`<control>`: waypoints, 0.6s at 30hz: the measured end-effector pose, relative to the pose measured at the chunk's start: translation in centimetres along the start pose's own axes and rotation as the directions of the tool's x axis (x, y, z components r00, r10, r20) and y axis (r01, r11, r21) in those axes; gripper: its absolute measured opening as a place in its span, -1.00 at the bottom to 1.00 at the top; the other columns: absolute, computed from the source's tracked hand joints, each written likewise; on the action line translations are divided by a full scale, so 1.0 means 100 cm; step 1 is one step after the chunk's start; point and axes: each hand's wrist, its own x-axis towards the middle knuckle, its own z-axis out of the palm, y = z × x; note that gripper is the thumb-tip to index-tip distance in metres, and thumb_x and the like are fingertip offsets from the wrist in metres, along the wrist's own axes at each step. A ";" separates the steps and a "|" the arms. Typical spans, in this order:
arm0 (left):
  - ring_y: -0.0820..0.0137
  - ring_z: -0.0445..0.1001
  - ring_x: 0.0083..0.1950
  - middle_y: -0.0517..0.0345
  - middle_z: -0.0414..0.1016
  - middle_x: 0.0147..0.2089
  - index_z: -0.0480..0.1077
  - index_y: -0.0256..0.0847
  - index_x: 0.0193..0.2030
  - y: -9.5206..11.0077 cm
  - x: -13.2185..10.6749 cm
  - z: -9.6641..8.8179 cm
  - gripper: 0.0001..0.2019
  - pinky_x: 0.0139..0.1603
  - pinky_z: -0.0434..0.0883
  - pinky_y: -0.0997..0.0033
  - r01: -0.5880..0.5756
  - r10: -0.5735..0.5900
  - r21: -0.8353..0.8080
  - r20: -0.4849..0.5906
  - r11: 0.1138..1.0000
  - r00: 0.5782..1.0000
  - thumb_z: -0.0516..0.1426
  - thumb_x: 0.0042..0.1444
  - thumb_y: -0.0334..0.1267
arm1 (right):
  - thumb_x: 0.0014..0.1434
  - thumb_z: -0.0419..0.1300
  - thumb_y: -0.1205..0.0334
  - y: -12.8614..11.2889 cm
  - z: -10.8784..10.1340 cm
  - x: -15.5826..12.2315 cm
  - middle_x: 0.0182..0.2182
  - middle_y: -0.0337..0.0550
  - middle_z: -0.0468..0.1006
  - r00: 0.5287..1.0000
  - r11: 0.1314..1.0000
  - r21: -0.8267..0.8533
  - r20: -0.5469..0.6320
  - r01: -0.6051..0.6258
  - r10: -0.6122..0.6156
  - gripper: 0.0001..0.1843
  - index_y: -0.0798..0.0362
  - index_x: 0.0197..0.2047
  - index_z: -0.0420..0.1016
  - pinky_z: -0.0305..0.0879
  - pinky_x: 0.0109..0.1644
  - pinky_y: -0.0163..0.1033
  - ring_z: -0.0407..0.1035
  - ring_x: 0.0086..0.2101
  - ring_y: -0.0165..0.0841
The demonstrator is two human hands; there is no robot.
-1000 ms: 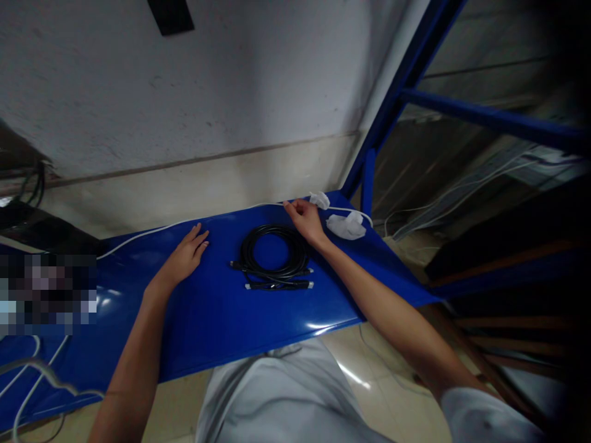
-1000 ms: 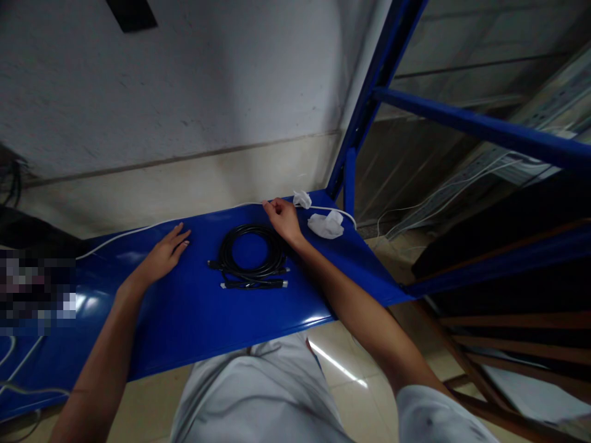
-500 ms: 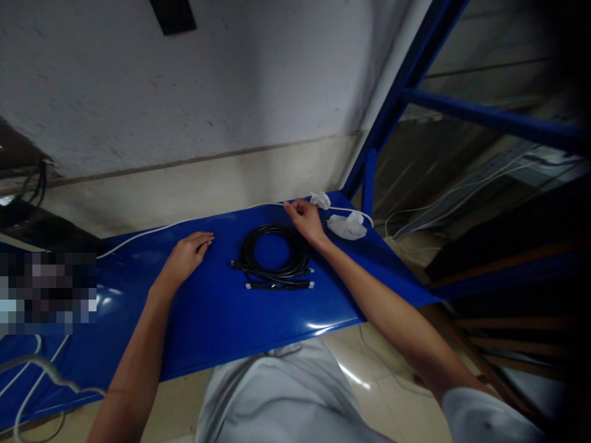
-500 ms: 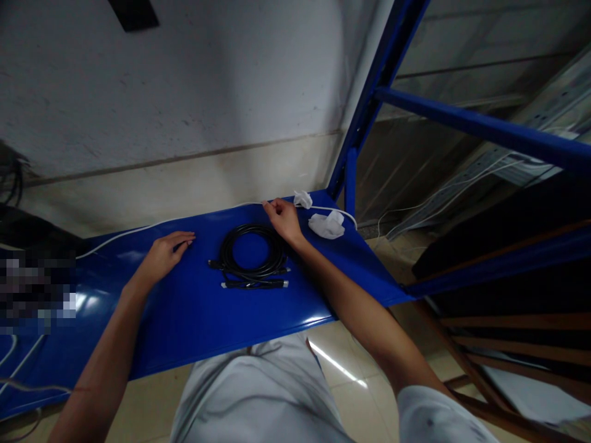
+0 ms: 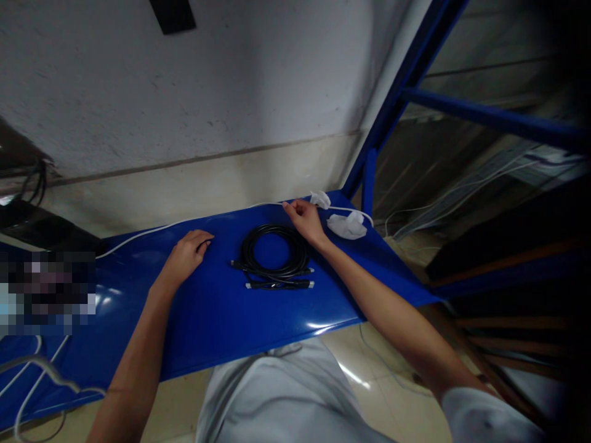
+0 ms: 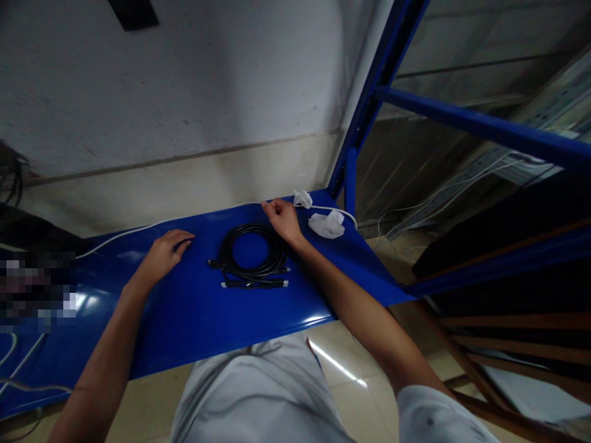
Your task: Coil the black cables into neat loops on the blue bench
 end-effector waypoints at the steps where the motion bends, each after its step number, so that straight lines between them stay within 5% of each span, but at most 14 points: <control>1: 0.07 0.61 0.19 -0.13 0.67 0.13 0.63 -0.21 0.12 0.000 0.000 0.000 -0.68 0.35 0.51 -0.10 0.002 -0.002 0.003 0.002 1.000 1.000 0.07 0.43 -0.28 | 0.32 0.26 -0.34 0.000 0.000 0.000 -0.58 -0.29 0.23 1.000 1.000 -0.003 0.003 0.001 -0.001 -0.38 -0.03 -0.49 0.28 0.01 -0.39 -0.20 0.09 -0.49 -0.38; 18: 0.10 0.61 0.16 -0.11 0.68 0.09 0.65 -0.18 0.07 0.003 0.000 -0.002 -0.67 0.34 0.51 -0.04 -0.009 0.009 -0.004 -0.022 1.000 1.000 0.05 0.44 -0.26 | 0.33 0.27 -0.29 -0.003 0.001 -0.003 -0.57 -0.30 0.22 1.000 1.000 -0.001 0.017 -0.020 0.020 -0.41 -0.03 -0.48 0.26 -0.01 -0.40 -0.20 0.08 -0.49 -0.38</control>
